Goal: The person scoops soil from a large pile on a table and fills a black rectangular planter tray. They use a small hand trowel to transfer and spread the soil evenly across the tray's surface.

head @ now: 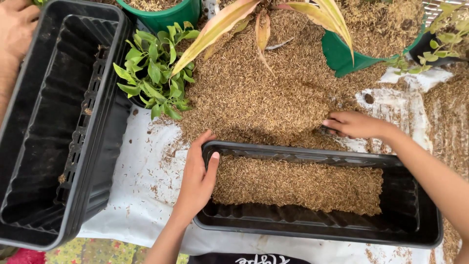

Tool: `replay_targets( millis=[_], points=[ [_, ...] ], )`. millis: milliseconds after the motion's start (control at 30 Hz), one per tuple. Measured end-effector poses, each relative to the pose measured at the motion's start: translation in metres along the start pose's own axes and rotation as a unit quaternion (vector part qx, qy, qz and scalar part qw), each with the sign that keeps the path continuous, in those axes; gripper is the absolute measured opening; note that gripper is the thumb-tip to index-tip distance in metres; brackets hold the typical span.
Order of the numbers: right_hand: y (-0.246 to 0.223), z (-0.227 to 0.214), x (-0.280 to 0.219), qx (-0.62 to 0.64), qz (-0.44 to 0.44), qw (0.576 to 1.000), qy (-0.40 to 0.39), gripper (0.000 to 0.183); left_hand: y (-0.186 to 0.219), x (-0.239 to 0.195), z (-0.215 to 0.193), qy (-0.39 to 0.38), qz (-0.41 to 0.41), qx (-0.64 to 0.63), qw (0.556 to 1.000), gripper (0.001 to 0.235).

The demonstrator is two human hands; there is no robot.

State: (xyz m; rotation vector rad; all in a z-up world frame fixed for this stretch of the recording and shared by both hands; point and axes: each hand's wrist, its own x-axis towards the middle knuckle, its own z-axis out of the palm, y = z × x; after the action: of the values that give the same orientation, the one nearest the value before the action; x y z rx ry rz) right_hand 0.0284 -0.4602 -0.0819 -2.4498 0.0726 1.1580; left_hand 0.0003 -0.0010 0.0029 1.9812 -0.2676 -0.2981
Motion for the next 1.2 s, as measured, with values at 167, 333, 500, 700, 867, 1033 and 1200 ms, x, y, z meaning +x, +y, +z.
replay_targets(
  millis=[167, 333, 500, 700, 867, 1033, 1200],
  points=[
    [-0.008, 0.015, 0.007, -0.058, -0.020, 0.993, 0.102, 0.042, 0.001, -0.001, 0.000, -0.001, 0.002, 0.004, 1.000, 0.062],
    [-0.032, 0.011, -0.008, -0.073, -0.016, 0.989, 0.130, 0.037, -0.002, -0.001, 0.001, 0.002, 0.005, 0.008, 1.000, 0.059],
    [-0.031, 0.012, -0.009, -0.104, -0.031, 0.982, 0.153, 0.036, -0.003, -0.001, 0.001, 0.003, 0.009, 0.012, 1.000, 0.060],
    [-0.037, 0.008, -0.018, -0.084, -0.039, 0.978, 0.186, 0.034, -0.004, 0.000, 0.001, -0.003, 0.002, 0.016, 1.000, 0.056],
    [-0.027, 0.010, -0.017, -0.100, -0.059, 0.971, 0.209, 0.034, -0.004, 0.000, 0.001, 0.001, 0.006, 0.014, 1.000, 0.058],
    [-0.028, 0.009, -0.028, -0.087, -0.062, 0.969, 0.222, 0.034, -0.003, 0.000, 0.001, 0.001, 0.010, 0.011, 1.000, 0.056],
    [-0.044, 0.001, -0.049, -0.059, -0.030, 0.973, 0.223, 0.032, -0.003, 0.000, 0.001, 0.003, 0.019, 0.015, 1.000, 0.059]
  ],
)
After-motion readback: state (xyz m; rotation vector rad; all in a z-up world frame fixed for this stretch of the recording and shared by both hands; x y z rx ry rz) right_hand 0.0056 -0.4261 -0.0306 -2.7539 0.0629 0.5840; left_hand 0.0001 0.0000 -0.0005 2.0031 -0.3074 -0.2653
